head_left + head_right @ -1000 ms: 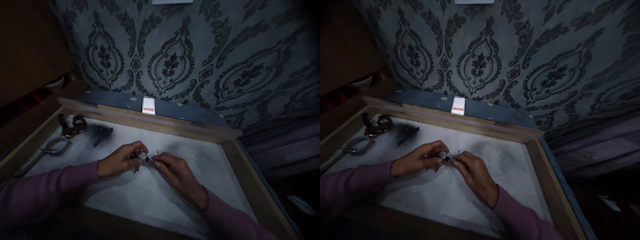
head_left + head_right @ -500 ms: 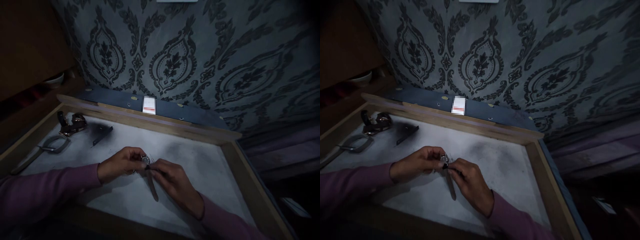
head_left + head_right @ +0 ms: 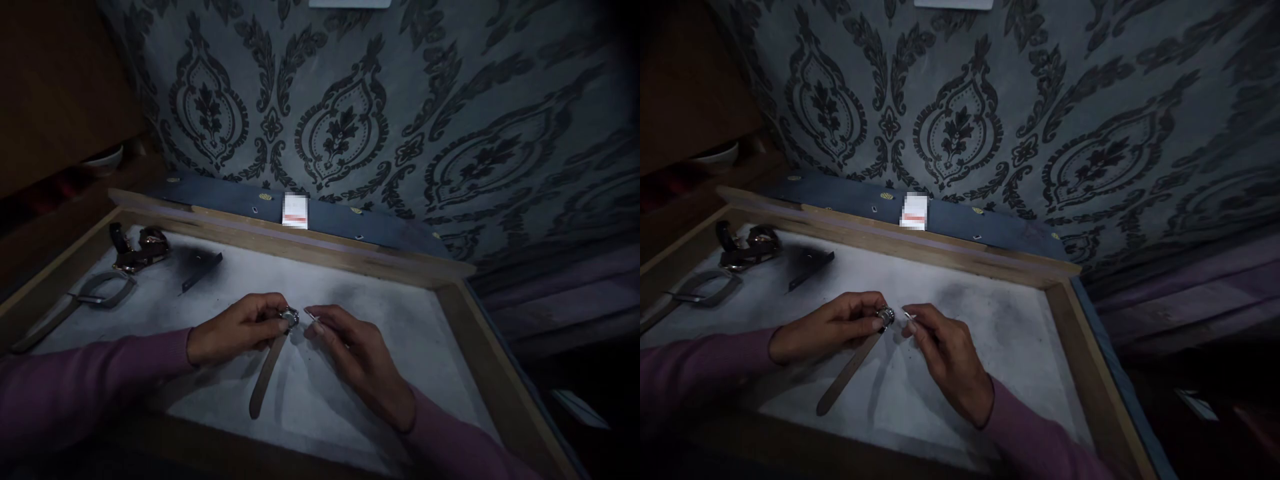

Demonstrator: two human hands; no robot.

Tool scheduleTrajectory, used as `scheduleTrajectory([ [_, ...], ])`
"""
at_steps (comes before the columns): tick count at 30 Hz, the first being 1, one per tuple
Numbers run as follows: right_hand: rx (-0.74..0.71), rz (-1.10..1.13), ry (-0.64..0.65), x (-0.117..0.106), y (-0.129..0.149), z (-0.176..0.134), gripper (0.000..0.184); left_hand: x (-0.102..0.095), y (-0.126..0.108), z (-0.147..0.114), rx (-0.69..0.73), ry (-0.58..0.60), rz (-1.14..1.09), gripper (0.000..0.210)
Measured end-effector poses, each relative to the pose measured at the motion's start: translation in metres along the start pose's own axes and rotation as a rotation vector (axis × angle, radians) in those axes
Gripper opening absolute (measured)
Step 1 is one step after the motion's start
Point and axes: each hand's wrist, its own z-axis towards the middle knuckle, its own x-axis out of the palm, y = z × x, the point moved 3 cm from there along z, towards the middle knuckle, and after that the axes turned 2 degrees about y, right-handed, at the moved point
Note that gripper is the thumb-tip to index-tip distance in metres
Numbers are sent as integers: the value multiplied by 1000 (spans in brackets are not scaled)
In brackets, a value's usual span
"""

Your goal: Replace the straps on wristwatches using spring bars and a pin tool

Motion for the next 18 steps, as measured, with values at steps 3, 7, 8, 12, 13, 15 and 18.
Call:
scheduleTrajectory([
  [3, -36, -26, 32, -1, 4, 2, 25, 1, -3, -1, -5, 27, 67, 24],
  [7, -55, -16, 46, -1, 7, 3, 24, 2, -2, -1, 5, 61, 103, 22],
  [8, -63, -7, 50, -1, 8, 3, 24, 2, -2, -1, 9, 71, 109, 22],
  [12, -23, -30, 47, 0, 2, 3, 25, -2, -3, 1, 8, 33, 75, 26],
  [13, -3, -65, 40, 0, -1, 3, 25, -6, -5, 1, 15, -14, 53, 28],
  [15, 6, -171, 20, 0, -8, 2, 25, -15, -9, 3, 36, -140, 14, 32],
  [18, -45, -358, 12, 1, -15, 2, 24, -26, -13, 6, 41, -283, -47, 37],
])
